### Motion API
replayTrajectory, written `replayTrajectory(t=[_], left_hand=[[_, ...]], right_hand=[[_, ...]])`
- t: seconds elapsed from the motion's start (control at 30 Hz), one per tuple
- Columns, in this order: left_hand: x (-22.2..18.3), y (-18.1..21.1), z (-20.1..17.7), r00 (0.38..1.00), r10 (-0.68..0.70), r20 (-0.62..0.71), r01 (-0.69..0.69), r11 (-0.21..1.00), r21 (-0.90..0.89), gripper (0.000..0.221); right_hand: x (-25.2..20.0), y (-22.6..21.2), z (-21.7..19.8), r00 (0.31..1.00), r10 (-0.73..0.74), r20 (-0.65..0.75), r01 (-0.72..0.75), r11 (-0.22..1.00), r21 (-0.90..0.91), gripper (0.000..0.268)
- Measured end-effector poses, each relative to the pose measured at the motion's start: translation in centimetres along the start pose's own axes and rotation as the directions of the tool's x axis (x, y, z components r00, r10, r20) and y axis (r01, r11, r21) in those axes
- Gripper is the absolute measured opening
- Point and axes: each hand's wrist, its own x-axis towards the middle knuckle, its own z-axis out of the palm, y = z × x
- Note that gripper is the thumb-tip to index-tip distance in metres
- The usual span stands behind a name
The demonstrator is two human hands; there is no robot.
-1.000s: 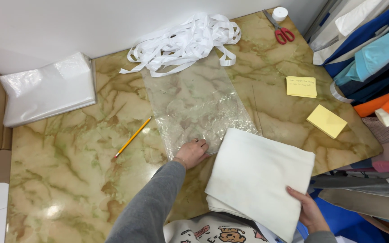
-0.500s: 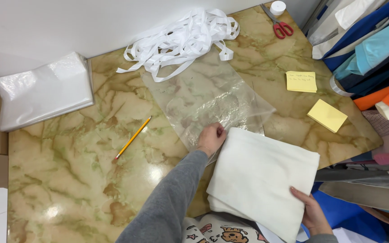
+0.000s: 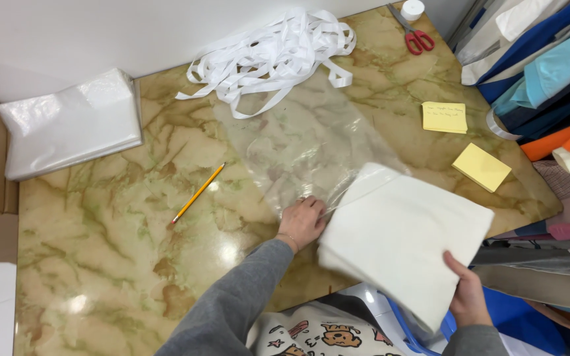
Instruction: The person wraps a folded white cloth in a clear plastic bag, then places the wrapped item into a cardboard box. The person closes the box and handles a white ribbon on the table.
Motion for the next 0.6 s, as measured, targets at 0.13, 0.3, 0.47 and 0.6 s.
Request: replayTrajectory(t=[0.13, 0.3, 0.47, 0.6], left_hand=[[-2.3, -1.5, 2.9, 0.983, -0.156, 0.092, 0.150, 0.986, 0.076, 0.022], [-4.5, -0.1, 4.2, 0.964, -0.262, -0.051, 0.260, 0.965, -0.039, 0.022], [-5.0, 1.8, 2.9, 0.870, -0.488, -0.063, 0.462, 0.855, -0.236, 0.016], [-5.6, 2.7, 1.8, 0.828, -0.501, -0.252, 0.410, 0.848, -0.336, 0.014]], right_hand=[[0.3, 0.3, 0.0, 1.000, -0.003, -0.025, 0.004, 1.000, 0.031, 0.055], [1.2, 1.6, 0.5, 0.999, -0.044, 0.011, 0.042, 0.992, 0.121, 0.055], [2.1, 2.7, 1.3, 0.994, -0.090, 0.069, 0.078, 0.985, 0.152, 0.055], [1.8, 2.8, 1.8, 0.996, -0.070, 0.055, 0.061, 0.987, 0.152, 0.054]])
